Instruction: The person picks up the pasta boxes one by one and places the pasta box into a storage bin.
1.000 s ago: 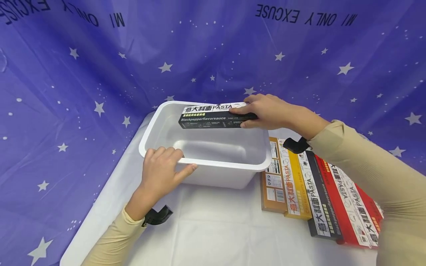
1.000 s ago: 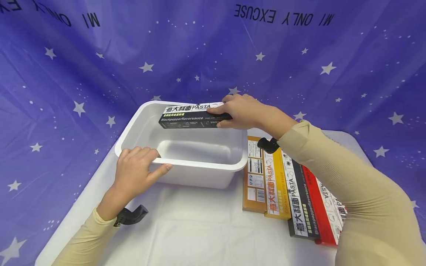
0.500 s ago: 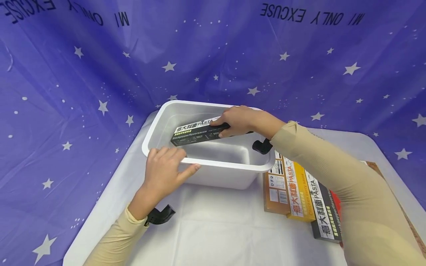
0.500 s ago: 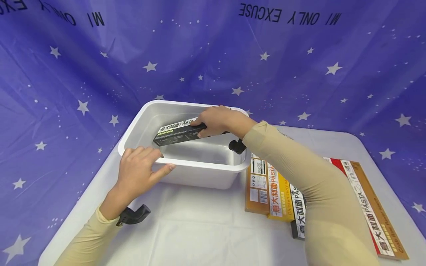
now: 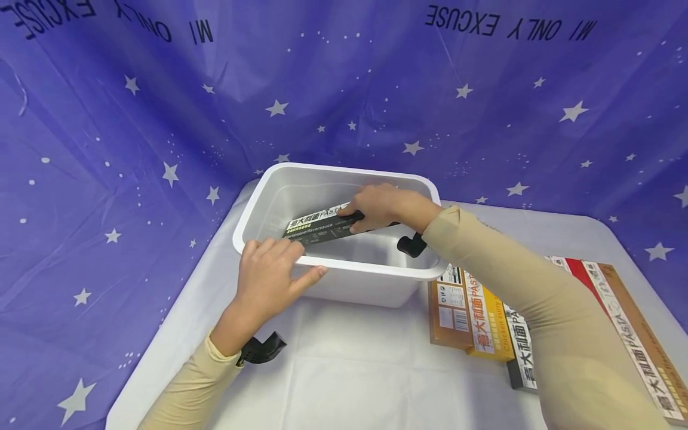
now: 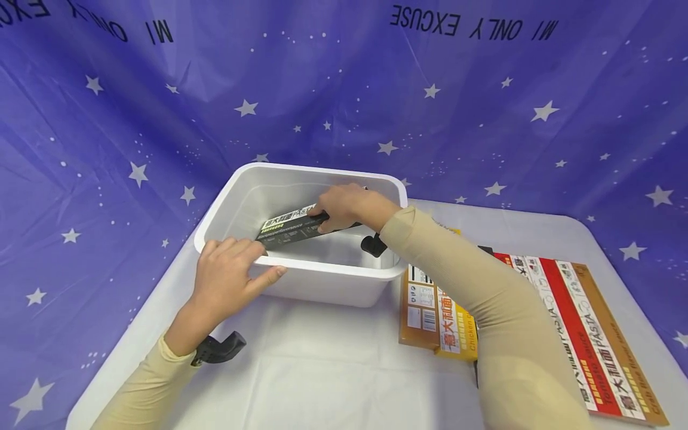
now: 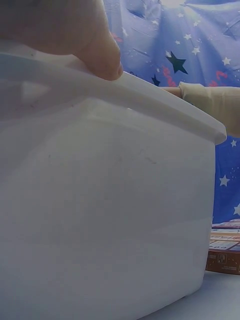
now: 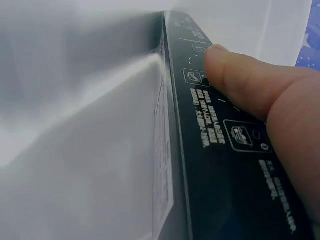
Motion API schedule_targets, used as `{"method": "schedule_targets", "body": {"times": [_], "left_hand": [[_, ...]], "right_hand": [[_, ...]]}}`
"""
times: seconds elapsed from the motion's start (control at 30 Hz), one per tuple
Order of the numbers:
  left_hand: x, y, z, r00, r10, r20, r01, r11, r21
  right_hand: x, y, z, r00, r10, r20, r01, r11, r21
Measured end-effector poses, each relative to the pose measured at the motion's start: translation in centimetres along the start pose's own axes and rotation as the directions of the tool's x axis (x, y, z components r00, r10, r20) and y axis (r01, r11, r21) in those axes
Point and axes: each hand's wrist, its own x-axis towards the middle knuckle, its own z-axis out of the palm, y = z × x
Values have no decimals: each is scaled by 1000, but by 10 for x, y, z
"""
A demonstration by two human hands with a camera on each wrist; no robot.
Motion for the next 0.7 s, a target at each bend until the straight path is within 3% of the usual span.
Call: {"method": "schedule_targets", "body": {"times": [0.33,0.7], "left_hand": [[0,0,1,1000,-4,-1,4,1000,13],[0,2,0,1000,-13,16,13,1000,0]], "right_hand": [[2,5,9,1000,16,20,-18,996,84],[9,13,14,999,-22,31,18,991,133]]}}
